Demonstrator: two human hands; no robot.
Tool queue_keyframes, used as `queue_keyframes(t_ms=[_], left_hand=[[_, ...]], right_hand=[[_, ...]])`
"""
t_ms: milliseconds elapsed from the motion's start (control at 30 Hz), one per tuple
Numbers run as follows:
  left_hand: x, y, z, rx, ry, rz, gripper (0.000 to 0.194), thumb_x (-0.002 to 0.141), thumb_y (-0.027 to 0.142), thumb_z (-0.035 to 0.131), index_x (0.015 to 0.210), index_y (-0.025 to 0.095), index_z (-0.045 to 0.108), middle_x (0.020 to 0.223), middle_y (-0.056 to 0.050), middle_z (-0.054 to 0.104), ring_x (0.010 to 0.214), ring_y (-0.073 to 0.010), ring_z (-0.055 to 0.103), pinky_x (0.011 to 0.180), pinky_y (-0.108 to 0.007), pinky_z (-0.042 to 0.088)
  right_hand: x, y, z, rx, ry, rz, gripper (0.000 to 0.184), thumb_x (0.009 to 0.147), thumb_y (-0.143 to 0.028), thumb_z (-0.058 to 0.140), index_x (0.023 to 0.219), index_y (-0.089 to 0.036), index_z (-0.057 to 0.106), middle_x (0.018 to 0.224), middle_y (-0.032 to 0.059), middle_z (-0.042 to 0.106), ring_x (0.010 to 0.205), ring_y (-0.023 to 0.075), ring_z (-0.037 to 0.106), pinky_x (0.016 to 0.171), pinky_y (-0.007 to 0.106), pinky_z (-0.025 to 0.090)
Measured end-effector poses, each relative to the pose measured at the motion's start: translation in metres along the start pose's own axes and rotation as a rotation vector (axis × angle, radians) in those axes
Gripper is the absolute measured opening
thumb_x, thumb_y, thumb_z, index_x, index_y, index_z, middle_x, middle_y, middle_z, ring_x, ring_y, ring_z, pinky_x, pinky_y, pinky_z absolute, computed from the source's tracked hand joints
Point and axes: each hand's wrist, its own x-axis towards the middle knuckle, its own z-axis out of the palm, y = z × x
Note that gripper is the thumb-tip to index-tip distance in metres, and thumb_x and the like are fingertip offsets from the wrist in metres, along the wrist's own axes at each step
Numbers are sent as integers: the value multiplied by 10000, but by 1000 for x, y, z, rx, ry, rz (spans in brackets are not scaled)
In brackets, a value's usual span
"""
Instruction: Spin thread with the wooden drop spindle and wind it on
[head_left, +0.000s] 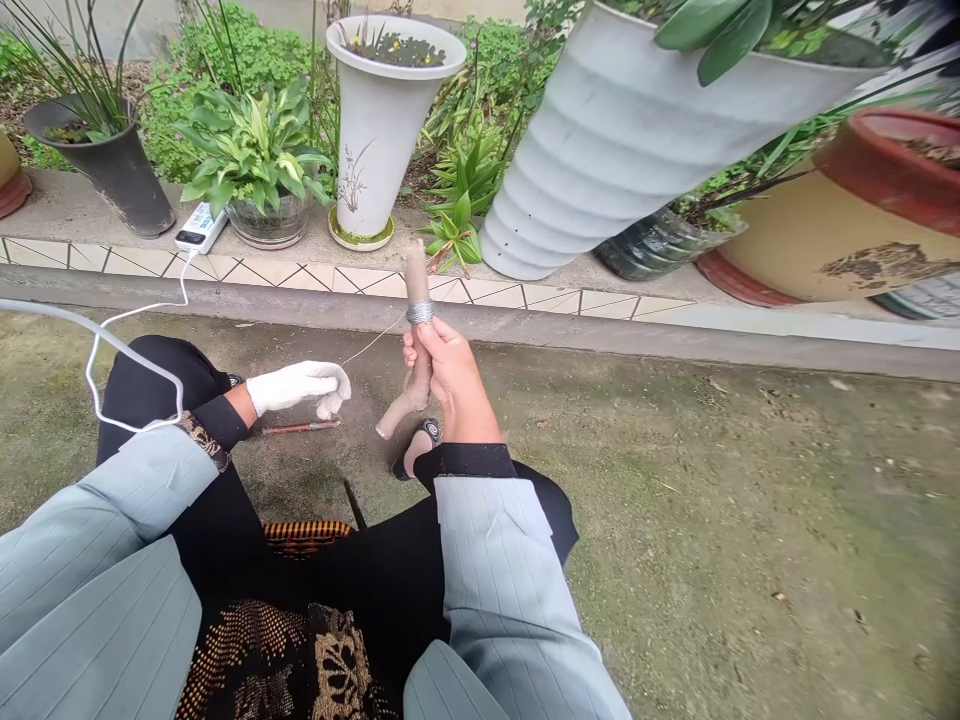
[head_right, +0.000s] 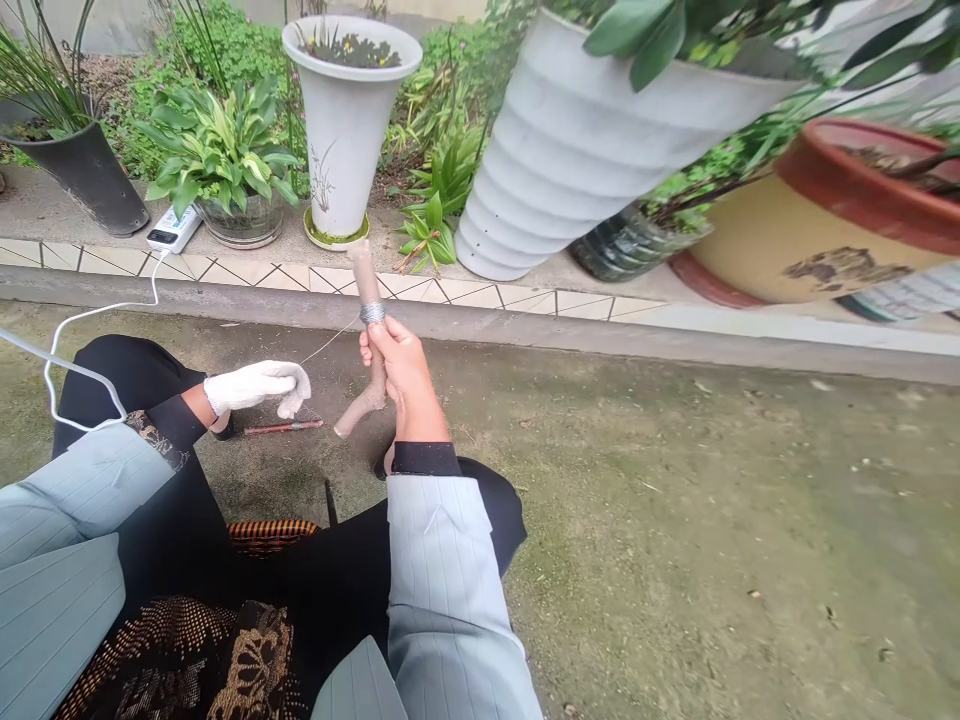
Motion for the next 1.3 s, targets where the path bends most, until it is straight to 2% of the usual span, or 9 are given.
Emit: queue_keyframes(t_ms=[133,267,433,633,700,833,1000,1133,1300], left_hand=[[-2,4,6,162,18,-57,380,901,470,505,902,105,610,533,22,510,461,-87,455,486,-195,385],[-8,26,17,541,-85,-22,351,912,428,488,892,120,655,719,-24,626,594,-94,510,587,-190,408],[-16,49,14,883,59,71,307,914,346,444,842,137,657,784,-16,657,706,-120,562,720,-205,417],[-19,49,-13,1089,431,21,263,863,288,442,800,141,651,748,-9,648,682,-137,545,687,-233,392],[-18,45,-18,1021,459,-6,272,864,312,448,793,138,645,756,-13,638,675,-135,529,673,-235,388],[-14,36,-14,631,272,-27,341,891,416,458,814,125,618,696,-8,568,551,-91,428,539,-205,345],[-12,29,3,318,-38,-110,384,865,478,538,856,106,635,678,-15,545,504,-69,368,484,-198,302],[-11,31,8,350,-86,-124,387,864,472,542,843,100,646,655,-11,534,522,-74,371,502,-199,311],[-16,43,0,577,80,-35,347,868,425,511,777,110,623,714,-20,587,626,-105,470,627,-209,387]], right_hand=[[10,8,-12,-255,232,14,316,781,-485,581,887,-187,591,692,-11,539,536,88,461,520,225,411],[11,9,-19,-965,235,143,326,799,-417,573,1026,-200,657,802,51,646,704,168,566,633,278,425],[4,19,1,-1472,-422,430,217,767,-326,629,919,-195,711,844,81,678,735,191,591,626,280,399],[-15,11,23,-761,-1264,641,293,702,-320,700,942,-153,706,634,-19,585,530,80,469,513,211,374],[-20,-1,18,-471,-1210,476,403,675,-360,728,1014,-147,681,691,-16,594,552,78,480,527,212,394],[-16,-15,0,-125,-447,124,396,692,-477,702,885,-143,612,659,-20,532,515,70,426,497,216,368],[-1,5,-5,-430,17,164,303,770,-447,602,890,-169,597,687,-4,532,529,95,449,524,240,375],[2,13,-2,-1115,-85,243,254,784,-368,594,952,-190,664,786,46,624,656,148,514,589,263,344],[-7,8,2,-1197,-756,533,180,746,-293,642,871,-179,704,662,16,594,584,117,491,545,241,331]])
